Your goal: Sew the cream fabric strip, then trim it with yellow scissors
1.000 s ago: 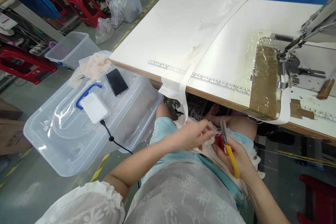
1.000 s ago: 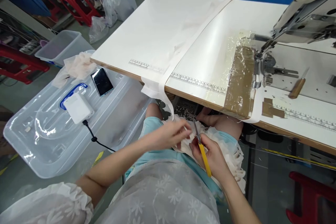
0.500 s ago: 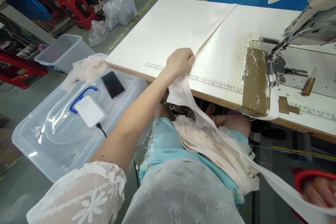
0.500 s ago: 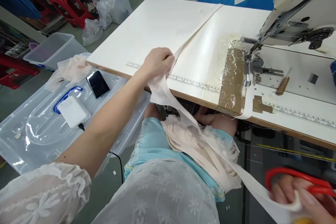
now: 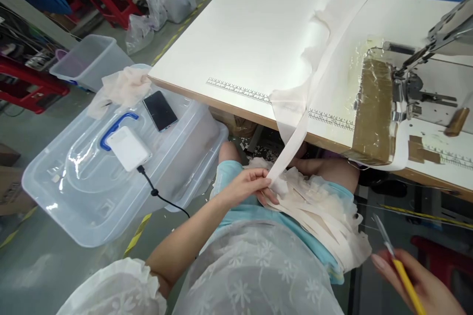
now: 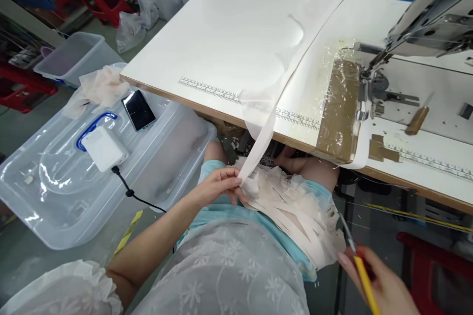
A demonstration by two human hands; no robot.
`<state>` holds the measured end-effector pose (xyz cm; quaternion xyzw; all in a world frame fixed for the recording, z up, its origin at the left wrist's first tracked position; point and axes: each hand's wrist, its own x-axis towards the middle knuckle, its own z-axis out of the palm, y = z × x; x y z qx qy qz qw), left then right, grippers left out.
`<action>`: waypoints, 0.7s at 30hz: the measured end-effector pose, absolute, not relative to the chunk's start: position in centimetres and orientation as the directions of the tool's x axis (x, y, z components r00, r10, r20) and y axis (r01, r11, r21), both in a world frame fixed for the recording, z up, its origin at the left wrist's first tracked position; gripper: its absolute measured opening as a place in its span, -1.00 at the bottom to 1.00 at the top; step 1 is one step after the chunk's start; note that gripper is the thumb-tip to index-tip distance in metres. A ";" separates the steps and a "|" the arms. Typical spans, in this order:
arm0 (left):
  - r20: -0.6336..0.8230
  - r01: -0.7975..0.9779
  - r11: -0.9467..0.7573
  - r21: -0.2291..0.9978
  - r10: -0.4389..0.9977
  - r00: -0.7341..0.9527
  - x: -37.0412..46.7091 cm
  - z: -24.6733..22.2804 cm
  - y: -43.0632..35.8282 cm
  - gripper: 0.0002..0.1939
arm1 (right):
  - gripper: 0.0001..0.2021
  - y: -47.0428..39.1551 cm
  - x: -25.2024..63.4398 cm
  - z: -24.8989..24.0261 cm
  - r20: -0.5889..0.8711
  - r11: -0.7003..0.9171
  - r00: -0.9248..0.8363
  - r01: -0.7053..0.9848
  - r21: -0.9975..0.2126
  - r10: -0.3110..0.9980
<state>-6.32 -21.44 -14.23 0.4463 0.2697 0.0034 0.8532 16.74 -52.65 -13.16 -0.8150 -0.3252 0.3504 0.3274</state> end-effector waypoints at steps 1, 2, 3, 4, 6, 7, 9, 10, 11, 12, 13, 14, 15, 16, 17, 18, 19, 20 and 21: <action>-0.466 0.234 0.612 0.756 0.251 0.849 -6.3 -14.2 -22.0 -0.51 | -0.55 -51.4 15.9 -13.3 -0.394 -0.579 0.496 0.300 -0.758 0.773; -0.474 0.235 0.617 0.752 0.258 0.842 -6.3 -14.0 -22.4 -0.50 | -0.57 -49.8 15.0 -13.4 -0.445 -0.574 0.398 0.308 -0.759 0.802; -0.482 0.236 0.617 0.750 0.267 0.834 -6.3 -13.9 -22.7 -0.49 | -0.57 -48.2 14.3 -13.3 -0.490 -0.554 0.264 0.311 -0.772 0.831; -0.490 0.239 0.618 0.749 0.274 0.828 -6.3 -13.7 -23.0 -0.49 | -0.56 -46.4 13.7 -13.1 -0.501 -0.528 0.169 0.320 -0.786 0.849; -0.504 0.244 0.623 0.743 0.281 0.817 -6.4 -13.6 -23.2 -0.48 | -0.57 -43.2 13.0 -12.8 -0.535 -0.506 -0.002 0.322 -0.800 0.845; -0.511 0.245 0.628 0.738 0.283 0.812 -6.5 -13.6 -23.2 -0.47 | -0.58 -41.8 13.0 -12.7 -0.539 -0.491 -0.070 0.326 -0.808 0.840; -0.522 0.248 0.637 0.730 0.284 0.805 -6.7 -13.7 -23.2 -0.46 | -0.58 -39.6 13.2 -12.7 -0.537 -0.462 -0.173 0.339 -0.820 0.826; -0.527 0.249 0.642 0.726 0.286 0.800 -6.8 -13.8 -23.2 -0.46 | -0.58 -38.9 13.5 -12.8 -0.534 -0.448 -0.204 0.350 -0.822 0.820; -0.533 0.250 0.645 0.722 0.288 0.796 -6.8 -13.8 -23.2 -0.46 | -0.57 -38.3 13.7 -13.0 -0.532 -0.437 -0.224 0.362 -0.824 0.817; -0.538 0.251 0.648 0.719 0.291 0.791 -6.9 -13.8 -23.2 -0.47 | -0.57 -37.9 13.9 -13.1 -0.530 -0.427 -0.235 0.375 -0.823 0.815; -0.544 0.252 0.651 0.716 0.295 0.786 -6.9 -13.8 -23.2 -0.47 | -0.56 -37.5 14.0 -13.3 -0.528 -0.418 -0.241 0.387 -0.822 0.815; -0.548 0.252 0.653 0.714 0.298 0.782 -6.9 -13.8 -23.2 -0.47 | -0.55 -37.3 14.1 -13.3 -0.524 -0.407 -0.245 0.400 -0.821 0.816; -0.550 0.252 0.654 0.713 0.299 0.780 -6.9 -13.7 -23.2 -0.46 | -0.55 -37.1 14.1 -13.4 -0.521 -0.395 -0.246 0.418 -0.818 0.818; -0.549 0.250 0.655 0.713 0.300 0.780 -6.9 -13.7 -23.2 -0.46 | -0.55 -37.0 14.1 -13.3 -0.517 -0.379 -0.239 0.447 -0.810 0.822; -0.548 0.248 0.657 0.712 0.299 0.781 -6.9 -13.6 -23.2 -0.46 | -0.55 -37.0 14.1 -13.2 -0.510 -0.358 -0.223 0.488 -0.796 0.831; -0.546 0.246 0.658 0.712 0.299 0.782 -6.8 -13.6 -23.2 -0.46 | -0.56 -37.0 14.0 -13.1 -0.502 -0.334 -0.198 0.540 -0.773 0.842; -0.546 0.245 0.658 0.712 0.299 0.783 -6.8 -13.6 -23.2 -0.46 | -0.57 -37.0 13.9 -12.9 -0.493 -0.311 -0.165 0.598 -0.739 0.854; -0.547 0.245 0.659 0.711 0.300 0.781 -6.7 -13.6 -23.2 -0.45 | -0.58 -37.1 13.8 -12.8 -0.484 -0.290 -0.130 0.656 -0.697 0.866; -0.549 0.246 0.658 0.711 0.302 0.780 -6.6 -13.7 -23.2 -0.45 | -0.59 -37.1 13.7 -12.6 -0.475 -0.275 -0.097 0.709 -0.650 0.875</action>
